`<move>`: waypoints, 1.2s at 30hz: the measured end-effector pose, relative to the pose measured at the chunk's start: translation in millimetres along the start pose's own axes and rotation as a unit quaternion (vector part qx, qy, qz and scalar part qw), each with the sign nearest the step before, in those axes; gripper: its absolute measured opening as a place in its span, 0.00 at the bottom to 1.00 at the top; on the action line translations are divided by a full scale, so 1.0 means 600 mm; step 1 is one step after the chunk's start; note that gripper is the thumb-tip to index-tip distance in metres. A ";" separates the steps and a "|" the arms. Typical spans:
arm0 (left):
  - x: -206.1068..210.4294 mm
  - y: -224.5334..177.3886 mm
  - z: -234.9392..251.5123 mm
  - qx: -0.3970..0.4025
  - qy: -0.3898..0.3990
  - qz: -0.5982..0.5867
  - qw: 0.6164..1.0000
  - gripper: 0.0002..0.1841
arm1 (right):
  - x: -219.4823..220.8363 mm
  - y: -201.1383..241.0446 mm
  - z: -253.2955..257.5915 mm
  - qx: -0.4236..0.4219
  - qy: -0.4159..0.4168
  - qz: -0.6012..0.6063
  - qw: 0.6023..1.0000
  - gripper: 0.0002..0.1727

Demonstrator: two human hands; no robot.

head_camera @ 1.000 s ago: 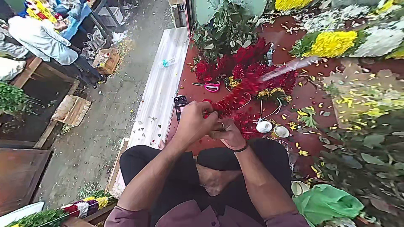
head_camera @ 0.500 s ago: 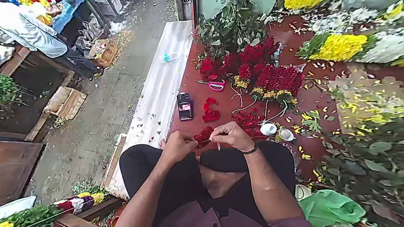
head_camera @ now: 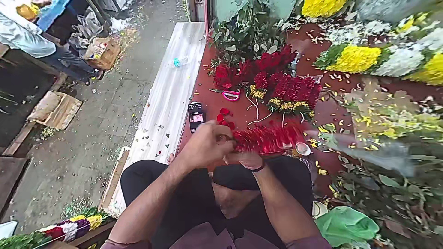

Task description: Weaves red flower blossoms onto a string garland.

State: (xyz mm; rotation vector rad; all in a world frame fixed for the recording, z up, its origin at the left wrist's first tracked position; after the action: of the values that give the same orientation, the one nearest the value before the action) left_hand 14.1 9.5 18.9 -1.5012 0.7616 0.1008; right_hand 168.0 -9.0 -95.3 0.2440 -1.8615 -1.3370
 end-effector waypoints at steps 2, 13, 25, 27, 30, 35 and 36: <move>-0.004 0.036 -0.002 -0.041 -0.052 0.068 0.996 0.04 | -0.020 -0.006 0.001 -0.061 0.074 -0.015 0.995 0.05; 0.003 0.148 -0.124 -0.240 0.148 -0.108 0.953 0.12 | -0.026 0.014 0.003 -0.021 0.128 -0.158 0.979 0.06; 0.008 0.223 -0.141 -0.337 0.081 -0.042 0.937 0.09 | 0.022 -0.026 0.006 0.069 0.160 -0.226 0.958 0.08; 0.008 0.222 -0.148 -0.340 0.078 -0.039 0.936 0.08 | 0.014 -0.029 0.005 0.113 0.160 -0.245 0.950 0.09; 0.010 0.222 -0.152 -0.340 0.075 -0.034 0.937 0.08 | -0.046 -0.027 -0.008 0.215 0.139 -0.280 0.925 0.14; 0.019 0.234 -0.153 -0.346 0.096 -0.009 0.933 0.09 | -0.253 -0.061 0.012 0.272 -0.154 -0.423 0.851 0.10; 0.022 0.237 -0.152 -0.350 0.102 0.002 0.931 0.09 | -0.286 -0.073 0.027 0.280 -0.202 -0.457 0.820 0.10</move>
State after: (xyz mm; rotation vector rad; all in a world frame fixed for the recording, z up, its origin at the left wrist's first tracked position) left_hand -83.4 -63.0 -99.0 -2.2142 0.9516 0.2415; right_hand 255.8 82.4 -219.8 1.4072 -2.6313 -1.4404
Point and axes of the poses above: each hand's wrist, its own z-axis towards the middle knuckle, its own x-axis out of the palm, y = z × x, the point moved 4 cm from there along z, towards the middle knuckle, and after that the axes turned 2 degrees about y, right-handed, at the moved point
